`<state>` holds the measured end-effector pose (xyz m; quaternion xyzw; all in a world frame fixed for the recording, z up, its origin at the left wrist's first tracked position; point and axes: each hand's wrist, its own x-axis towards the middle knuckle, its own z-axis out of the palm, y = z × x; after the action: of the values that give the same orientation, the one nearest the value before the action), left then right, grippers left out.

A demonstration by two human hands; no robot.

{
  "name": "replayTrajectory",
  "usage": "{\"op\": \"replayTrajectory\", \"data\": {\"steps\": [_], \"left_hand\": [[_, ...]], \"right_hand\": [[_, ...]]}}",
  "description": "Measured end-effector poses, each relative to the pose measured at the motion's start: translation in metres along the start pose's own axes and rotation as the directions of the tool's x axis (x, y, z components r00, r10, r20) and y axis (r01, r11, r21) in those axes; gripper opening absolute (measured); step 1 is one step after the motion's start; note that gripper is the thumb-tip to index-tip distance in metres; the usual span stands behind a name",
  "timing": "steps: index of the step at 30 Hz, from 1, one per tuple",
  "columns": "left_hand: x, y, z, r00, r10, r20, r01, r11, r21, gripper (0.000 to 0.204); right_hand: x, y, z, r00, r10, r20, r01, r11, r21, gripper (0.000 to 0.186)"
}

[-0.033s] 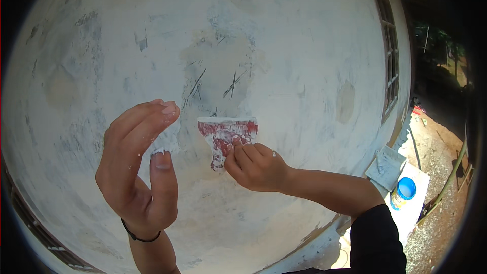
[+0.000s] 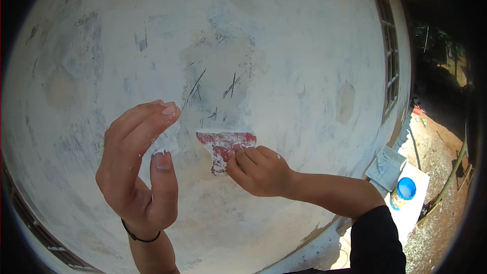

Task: The person patches and smooths a wall by applying filler material from a filler tray to the wall with a putty knife.

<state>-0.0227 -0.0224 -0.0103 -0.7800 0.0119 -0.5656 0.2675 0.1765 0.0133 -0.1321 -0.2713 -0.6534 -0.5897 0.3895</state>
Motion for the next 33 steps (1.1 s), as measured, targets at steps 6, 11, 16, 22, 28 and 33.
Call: {"op": "replayTrajectory", "data": {"steps": [6, 11, 16, 22, 28, 33], "left_hand": [[0.002, 0.002, 0.000, 1.000, -0.012, 0.004, 0.012, 1.000, 0.027, 0.031], [-0.002, 0.000, 0.004, 1.000, -0.025, -0.006, 0.025, 1.000, -0.004, 0.030], [-0.002, 0.001, 0.008, 1.000, -0.017, 0.013, 0.017, 1.000, -0.005, 0.030], [0.005, 0.003, -0.002, 1.000, 0.002, 0.005, -0.003, 1.000, 0.003, 0.030], [0.003, -0.001, 0.001, 1.000, -0.015, 0.003, 0.015, 1.000, 0.002, 0.031], [-0.007, -0.005, -0.001, 0.999, -0.037, 0.034, 0.036, 0.999, 0.013, 0.032]], "right_hand": [[0.061, 0.083, -0.004, 0.956, 0.097, -0.278, -0.138, 0.981, -0.133, 0.013], [0.046, 0.065, 0.038, 0.997, -0.026, -0.075, 0.007, 0.968, -0.250, 0.008], [-0.031, -0.047, 0.013, 0.972, -0.221, 0.082, 0.222, 0.975, -0.005, 0.007], [0.030, 0.031, -0.018, 0.875, 0.165, 0.456, -0.404, 0.769, 0.496, 0.009], [0.126, 0.161, -0.043, 0.664, 0.570, 0.484, -0.709, 0.686, 0.164, 0.014], [0.089, 0.126, -0.003, 0.945, 0.304, -0.117, -0.315, 0.944, -0.096, 0.003]]}}
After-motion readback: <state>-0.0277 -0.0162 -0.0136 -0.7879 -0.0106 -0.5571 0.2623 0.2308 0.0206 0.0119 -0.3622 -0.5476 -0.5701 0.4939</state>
